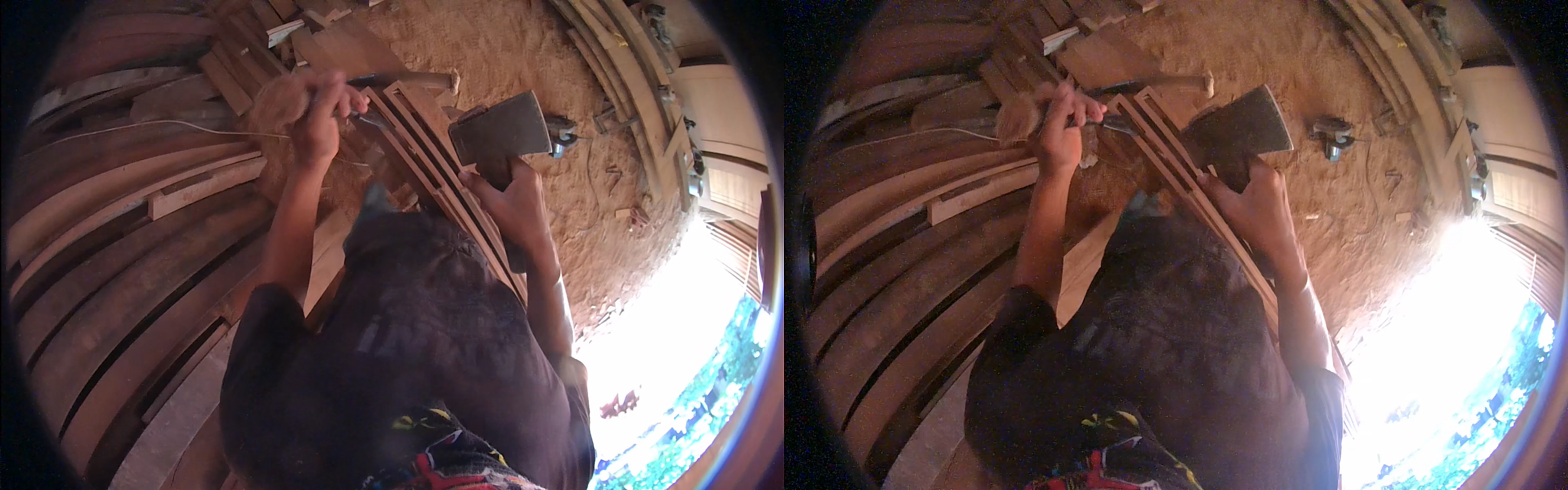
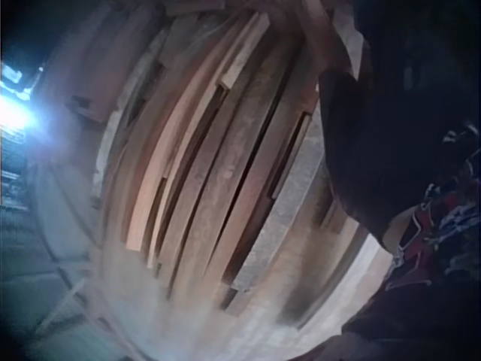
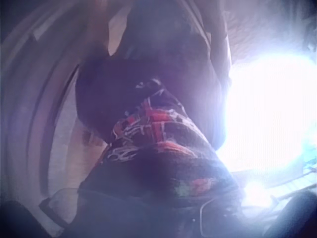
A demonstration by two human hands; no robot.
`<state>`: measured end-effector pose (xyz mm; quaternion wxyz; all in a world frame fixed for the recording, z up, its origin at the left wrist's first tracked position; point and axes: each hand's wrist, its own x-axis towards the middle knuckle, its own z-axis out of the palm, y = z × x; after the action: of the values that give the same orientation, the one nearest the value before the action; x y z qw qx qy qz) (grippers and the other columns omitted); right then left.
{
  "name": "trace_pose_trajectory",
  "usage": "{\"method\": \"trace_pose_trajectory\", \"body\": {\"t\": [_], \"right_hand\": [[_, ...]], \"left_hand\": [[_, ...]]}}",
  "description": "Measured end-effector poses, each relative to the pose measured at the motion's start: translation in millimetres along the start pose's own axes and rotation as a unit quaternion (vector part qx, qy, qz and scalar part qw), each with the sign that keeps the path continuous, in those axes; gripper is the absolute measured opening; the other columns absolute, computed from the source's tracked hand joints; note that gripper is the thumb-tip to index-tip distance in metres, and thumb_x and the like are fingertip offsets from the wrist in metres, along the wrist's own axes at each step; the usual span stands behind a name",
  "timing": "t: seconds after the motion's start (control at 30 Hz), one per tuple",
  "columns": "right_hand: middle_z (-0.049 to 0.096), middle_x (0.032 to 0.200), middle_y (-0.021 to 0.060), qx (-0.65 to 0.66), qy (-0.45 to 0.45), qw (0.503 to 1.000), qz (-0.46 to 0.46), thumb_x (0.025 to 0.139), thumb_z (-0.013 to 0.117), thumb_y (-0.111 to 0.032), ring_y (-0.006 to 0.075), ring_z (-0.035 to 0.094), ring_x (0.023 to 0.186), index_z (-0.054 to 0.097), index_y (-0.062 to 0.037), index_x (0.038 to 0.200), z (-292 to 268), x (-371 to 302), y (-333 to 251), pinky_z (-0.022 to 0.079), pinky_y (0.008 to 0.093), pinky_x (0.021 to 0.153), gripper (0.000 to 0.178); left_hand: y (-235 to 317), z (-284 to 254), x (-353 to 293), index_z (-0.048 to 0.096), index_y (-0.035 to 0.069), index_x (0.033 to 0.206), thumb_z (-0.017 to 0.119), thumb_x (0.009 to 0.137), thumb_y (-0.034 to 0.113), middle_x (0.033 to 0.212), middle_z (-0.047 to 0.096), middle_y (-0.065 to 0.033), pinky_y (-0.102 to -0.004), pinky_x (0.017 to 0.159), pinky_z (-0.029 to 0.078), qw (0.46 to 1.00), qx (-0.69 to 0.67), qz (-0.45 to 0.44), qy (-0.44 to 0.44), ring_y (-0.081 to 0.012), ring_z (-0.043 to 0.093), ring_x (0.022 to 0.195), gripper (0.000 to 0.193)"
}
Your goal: The person uses a chisel and mallet to carve and shape a small piece of wood. They repeatedly strike the chisel to remove material and refine the shape, occasionally adjusting the wood's position.
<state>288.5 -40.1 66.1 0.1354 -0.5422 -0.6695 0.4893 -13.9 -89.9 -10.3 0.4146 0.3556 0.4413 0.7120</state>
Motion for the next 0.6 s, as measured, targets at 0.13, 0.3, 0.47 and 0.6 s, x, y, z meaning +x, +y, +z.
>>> {"method": "trace_pose_trajectory", "body": {"t": [0.13, 0.3, 0.47, 0.6], "right_hand": [[0.078, 0.098, 0.0195, -0.017, 0.016, 0.999, -0.032, 0.088, 0.084, -0.027, 0.0256, 0.077, 0.092, 0.07, 0.0088, 0.11, -7.3, -6.9, 2.2, 0.058, 0.0375, 0.086, 0.044], [0.078, 0.093, 0.0182, -0.041, 0.047, 0.998, -0.023, 0.087, 0.084, -0.027, 0.0243, 0.076, 0.09, 0.069, 0.0093, 0.106, -17.9, -11.8, 4.8, 0.059, 0.0376, 0.084, 0.044], [0.073, 0.08, 0.0144, -0.061, 0.068, 0.994, -0.055, 0.088, 0.085, -0.028, 0.0193, 0.069, 0.072, 0.069, 0.0085, 0.095, -26.1, -14.2, -19.7, 0.055, 0.0358, 0.068, 0.041], [0.069, 0.072, 0.0113, -0.052, 0.078, 0.989, -0.113, 0.087, 0.087, -0.031, 0.0154, 0.062, 0.064, 0.068, 0.0076, 0.089, -29.4, -7.8, -38.0, 0.05, 0.0329, 0.059, 0.043]], "left_hand": [[8.4, 46.4, 24.8, 0.052, 0.012, 0.084, 0.065, 0.105, 0.028, 0.062, 0.046, 0.0026, -0.0345, 0.063, 0.046, 0.997, 0.078, -0.006, -0.007, -0.0117, 0.051, 0.06, 0.029], [9.8, 65.6, 19.1, 0.059, 0.01, 0.082, 0.074, 0.1, 0.021, 0.06, 0.052, 0.003, -0.0289, 0.048, 0.042, 0.995, 0.091, 0.023, 0.013, -0.0083, 0.049, 0.051, 0.026], [3.3, 61.4, 15.2, 0.062, 0.008, 0.083, 0.076, 0.099, 0.021, 0.063, 0.057, 0.0027, -0.0273, 0.045, 0.041, 0.993, 0.114, 0.015, 0.025, -0.0074, 0.053, 0.051, 0.024], [-8.7, 51.6, 22.2, 0.062, 0.009, 0.085, 0.075, 0.099, 0.023, 0.063, 0.058, 0.002, -0.0282, 0.044, 0.042, 0.991, 0.129, 0.015, 0.008, -0.0077, 0.054, 0.051, 0.024]]}}
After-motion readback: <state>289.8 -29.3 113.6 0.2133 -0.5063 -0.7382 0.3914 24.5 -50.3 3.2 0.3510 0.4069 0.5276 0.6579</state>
